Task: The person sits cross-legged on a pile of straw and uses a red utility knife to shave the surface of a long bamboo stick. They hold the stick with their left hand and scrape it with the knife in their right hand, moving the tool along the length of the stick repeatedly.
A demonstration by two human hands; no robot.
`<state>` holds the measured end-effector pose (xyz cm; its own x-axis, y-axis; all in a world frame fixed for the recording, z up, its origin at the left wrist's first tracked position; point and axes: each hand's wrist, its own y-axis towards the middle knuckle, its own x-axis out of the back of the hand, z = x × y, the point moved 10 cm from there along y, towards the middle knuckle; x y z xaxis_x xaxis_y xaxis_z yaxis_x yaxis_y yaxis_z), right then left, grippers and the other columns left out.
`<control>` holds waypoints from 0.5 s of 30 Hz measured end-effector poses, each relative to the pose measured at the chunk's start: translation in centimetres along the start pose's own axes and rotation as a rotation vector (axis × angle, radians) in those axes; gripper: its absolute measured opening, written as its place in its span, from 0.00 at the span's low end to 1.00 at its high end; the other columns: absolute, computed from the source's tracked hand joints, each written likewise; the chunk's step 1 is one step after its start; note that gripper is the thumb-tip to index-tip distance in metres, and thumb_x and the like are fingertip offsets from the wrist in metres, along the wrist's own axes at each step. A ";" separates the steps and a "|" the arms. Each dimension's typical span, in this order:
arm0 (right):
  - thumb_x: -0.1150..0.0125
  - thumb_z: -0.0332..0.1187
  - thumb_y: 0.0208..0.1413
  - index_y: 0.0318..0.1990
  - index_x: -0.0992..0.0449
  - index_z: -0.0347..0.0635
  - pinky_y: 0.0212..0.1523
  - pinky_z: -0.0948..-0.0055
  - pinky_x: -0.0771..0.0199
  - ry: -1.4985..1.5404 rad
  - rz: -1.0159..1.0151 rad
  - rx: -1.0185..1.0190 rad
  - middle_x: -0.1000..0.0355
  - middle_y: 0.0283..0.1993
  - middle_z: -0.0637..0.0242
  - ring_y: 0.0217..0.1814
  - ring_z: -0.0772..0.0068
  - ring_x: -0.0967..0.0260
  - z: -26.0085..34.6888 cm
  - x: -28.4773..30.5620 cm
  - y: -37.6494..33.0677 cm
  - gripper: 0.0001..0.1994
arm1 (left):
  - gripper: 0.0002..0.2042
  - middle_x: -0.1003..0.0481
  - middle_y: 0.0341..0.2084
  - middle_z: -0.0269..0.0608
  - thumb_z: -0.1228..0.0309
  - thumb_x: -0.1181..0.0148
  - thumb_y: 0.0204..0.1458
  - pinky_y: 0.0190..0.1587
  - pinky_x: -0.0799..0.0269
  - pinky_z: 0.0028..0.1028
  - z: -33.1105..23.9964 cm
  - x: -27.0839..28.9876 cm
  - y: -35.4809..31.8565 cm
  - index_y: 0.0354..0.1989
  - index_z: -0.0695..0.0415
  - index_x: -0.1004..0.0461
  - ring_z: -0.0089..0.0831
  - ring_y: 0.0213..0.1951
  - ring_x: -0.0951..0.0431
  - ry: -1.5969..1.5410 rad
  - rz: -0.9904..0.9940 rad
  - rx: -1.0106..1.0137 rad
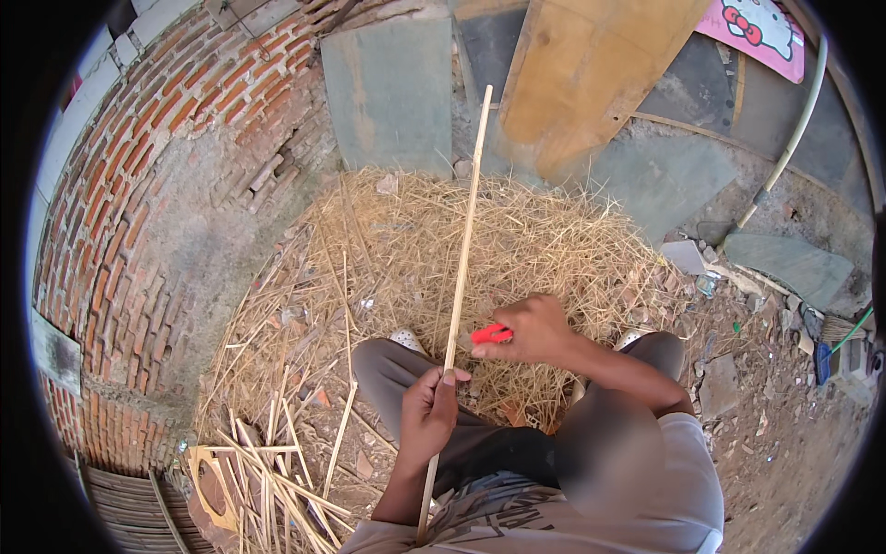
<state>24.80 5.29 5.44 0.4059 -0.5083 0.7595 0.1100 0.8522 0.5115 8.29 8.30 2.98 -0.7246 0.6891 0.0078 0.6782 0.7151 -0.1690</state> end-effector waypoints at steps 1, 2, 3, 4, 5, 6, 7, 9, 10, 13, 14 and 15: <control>0.38 0.69 0.40 0.14 0.28 0.45 0.17 0.67 0.35 0.004 -0.009 0.016 0.36 0.10 0.66 0.11 0.65 0.35 0.9 -0.1 -0.2 0.32 | 0.10 0.39 0.12 0.20 0.71 0.54 0.65 0.17 0.53 0.16 0.2 0.0 0.3 0.39 0.61 0.27 0.07 0.14 0.45 0.010 -0.009 0.001; 0.37 0.69 0.40 0.14 0.29 0.45 0.17 0.67 0.35 0.011 -0.015 0.032 0.36 0.10 0.66 0.12 0.64 0.35 1.5 -0.2 -0.3 0.32 | 0.10 0.39 0.13 0.20 0.71 0.54 0.65 0.17 0.52 0.16 0.4 0.0 0.5 0.40 0.62 0.27 0.07 0.15 0.44 0.019 -0.020 0.004; 0.37 0.69 0.39 0.13 0.30 0.45 0.17 0.67 0.35 0.017 -0.021 0.048 0.36 0.10 0.66 0.12 0.63 0.35 1.8 -0.3 -0.5 0.32 | 0.10 0.39 0.13 0.20 0.71 0.54 0.65 0.18 0.51 0.16 0.3 -0.1 0.6 0.40 0.62 0.26 0.08 0.16 0.44 0.074 -0.028 -0.014; 0.37 0.70 0.39 0.13 0.30 0.45 0.17 0.67 0.35 -0.001 -0.043 0.053 0.36 0.10 0.67 0.12 0.63 0.34 1.6 -0.2 -0.7 0.33 | 0.10 0.38 0.14 0.21 0.71 0.54 0.64 0.19 0.50 0.16 0.2 -0.2 0.7 0.40 0.62 0.26 0.08 0.17 0.44 0.129 -0.035 -0.032; 0.38 0.70 0.38 0.13 0.30 0.46 0.17 0.67 0.35 -0.015 -0.068 0.061 0.36 0.10 0.67 0.12 0.63 0.34 1.4 -0.1 -0.7 0.33 | 0.10 0.38 0.15 0.21 0.71 0.53 0.64 0.20 0.49 0.16 0.1 -0.1 0.7 0.40 0.62 0.26 0.08 0.19 0.43 0.187 -0.045 -0.052; 0.38 0.70 0.38 0.13 0.31 0.46 0.17 0.67 0.35 -0.030 -0.092 0.068 0.37 0.10 0.67 0.12 0.62 0.34 1.0 0.0 -0.6 0.33 | 0.10 0.38 0.16 0.21 0.71 0.53 0.64 0.21 0.48 0.16 0.0 -0.4 0.6 0.40 0.62 0.26 0.09 0.19 0.43 0.204 -0.045 -0.040; 0.38 0.70 0.38 0.13 0.31 0.46 0.17 0.67 0.35 -0.052 -0.109 0.060 0.37 0.10 0.67 0.12 0.63 0.34 0.3 0.2 -0.4 0.33 | 0.10 0.38 0.16 0.21 0.71 0.53 0.64 0.21 0.47 0.17 -0.4 -0.8 0.3 0.41 0.62 0.26 0.09 0.20 0.43 0.220 -0.044 -0.027; 0.38 0.71 0.38 0.13 0.30 0.46 0.17 0.67 0.34 -0.097 -0.138 0.039 0.36 0.10 0.67 0.12 0.63 0.34 -1.0 0.8 0.0 0.33 | 0.10 0.38 0.17 0.22 0.71 0.53 0.64 0.22 0.45 0.17 -0.7 -1.2 0.2 0.40 0.62 0.26 0.10 0.21 0.42 0.219 -0.041 -0.018; 0.37 0.71 0.37 0.12 0.31 0.46 0.17 0.67 0.35 -0.118 -0.109 0.014 0.37 0.10 0.68 0.12 0.64 0.34 -1.2 0.4 0.0 0.33 | 0.10 0.38 0.17 0.22 0.71 0.53 0.64 0.23 0.44 0.17 -0.8 -1.4 0.3 0.40 0.62 0.26 0.10 0.21 0.41 0.203 -0.041 -0.023; 0.37 0.71 0.35 0.12 0.31 0.47 0.16 0.68 0.35 -0.027 -0.184 0.058 0.37 0.10 0.69 0.11 0.65 0.35 0.4 0.7 -0.7 0.33 | 0.09 0.37 0.16 0.23 0.71 0.53 0.64 0.23 0.42 0.18 -1.0 -1.8 0.6 0.40 0.62 0.26 0.11 0.21 0.39 0.248 -0.035 -0.085; 0.37 0.72 0.35 0.12 0.32 0.47 0.16 0.68 0.36 -0.036 -0.195 0.078 0.37 0.10 0.69 0.11 0.66 0.35 0.6 0.9 -0.7 0.33 | 0.09 0.37 0.15 0.24 0.71 0.52 0.63 0.23 0.41 0.19 -1.1 -1.8 0.7 0.40 0.62 0.25 0.12 0.20 0.38 0.285 -0.037 -0.110; 0.37 0.72 0.35 0.12 0.32 0.47 0.16 0.68 0.36 -0.044 -0.206 0.098 0.37 0.10 0.70 0.11 0.66 0.36 0.7 1.1 -0.7 0.33 | 0.09 0.36 0.15 0.25 0.72 0.52 0.63 0.23 0.40 0.19 -1.6 -1.8 0.7 0.40 0.62 0.25 0.12 0.20 0.38 0.339 -0.045 -0.133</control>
<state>24.55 4.03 6.22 0.3438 -0.6773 0.6504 0.0974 0.7146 0.6927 10.28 7.70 4.40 -0.6876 0.6405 0.3419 0.6729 0.7390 -0.0312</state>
